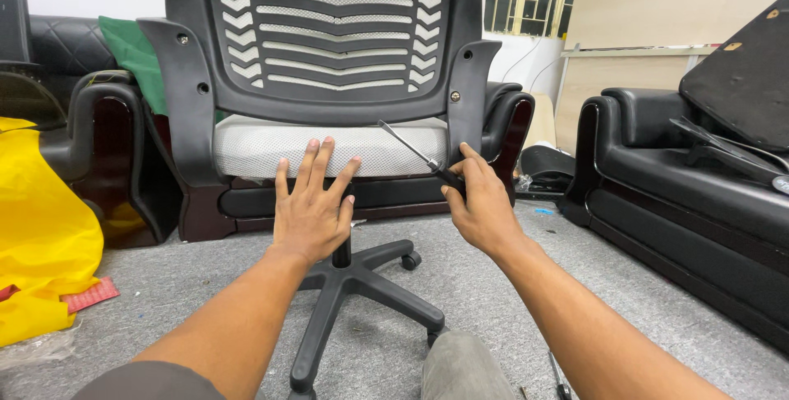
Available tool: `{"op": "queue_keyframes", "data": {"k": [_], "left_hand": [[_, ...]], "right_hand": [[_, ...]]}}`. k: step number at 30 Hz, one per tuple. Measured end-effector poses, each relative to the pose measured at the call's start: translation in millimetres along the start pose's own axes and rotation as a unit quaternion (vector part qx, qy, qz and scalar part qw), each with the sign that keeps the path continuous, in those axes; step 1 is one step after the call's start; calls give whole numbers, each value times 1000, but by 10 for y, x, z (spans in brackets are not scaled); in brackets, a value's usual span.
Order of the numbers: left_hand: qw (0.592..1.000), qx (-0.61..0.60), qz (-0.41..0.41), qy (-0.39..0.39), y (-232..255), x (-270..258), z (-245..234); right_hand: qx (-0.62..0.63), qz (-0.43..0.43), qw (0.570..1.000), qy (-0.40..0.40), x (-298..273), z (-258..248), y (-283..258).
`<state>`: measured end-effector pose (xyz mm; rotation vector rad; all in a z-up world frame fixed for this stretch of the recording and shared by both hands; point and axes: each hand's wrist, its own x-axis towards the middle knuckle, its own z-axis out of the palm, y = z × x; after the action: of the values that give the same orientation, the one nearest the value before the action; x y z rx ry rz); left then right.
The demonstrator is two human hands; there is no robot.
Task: The person uses a screwdriver to attach the armrests to an office chair. They tighten multiple screws on both the left and right armrests, ensuring they are securely fastened to the chair frame.
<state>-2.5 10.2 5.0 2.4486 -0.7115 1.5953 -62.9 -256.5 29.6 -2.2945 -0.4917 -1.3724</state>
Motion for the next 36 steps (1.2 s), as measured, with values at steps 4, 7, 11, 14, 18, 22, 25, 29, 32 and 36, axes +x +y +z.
{"op": "queue_keyframes", "data": {"k": [4,7,11,14,18,22,25,29,32,36], "left_hand": [[1000,4,3,-14,4,17,-11],[1000,1,3,-16,27,29,-1],[1000,-3,11,-9,98,39,13],[1000,-1,19,-6,161,63,23],[999,8,24,-26,229,141,14],[1000,-6,13,-23,306,216,31],[1000,-1,9,-24,351,245,53],[999,1,-11,-44,407,280,115],[998,1,-17,-64,440,275,155],[999,16,-16,-45,537,172,226]], "right_hand": [[-13,-6,1000,-7,28,16,65],[-26,-15,1000,-10,51,37,145],[-56,-28,998,-17,105,49,258],[-58,-6,997,-54,152,-30,375],[-51,90,988,-110,159,-227,562],[-63,191,974,-106,-46,-432,768],[-67,297,946,-114,-289,-561,922],[-21,403,907,-123,-654,-693,1151],[42,402,909,-98,-944,-695,1308],[-20,494,858,-141,-1448,-686,1515]]}}
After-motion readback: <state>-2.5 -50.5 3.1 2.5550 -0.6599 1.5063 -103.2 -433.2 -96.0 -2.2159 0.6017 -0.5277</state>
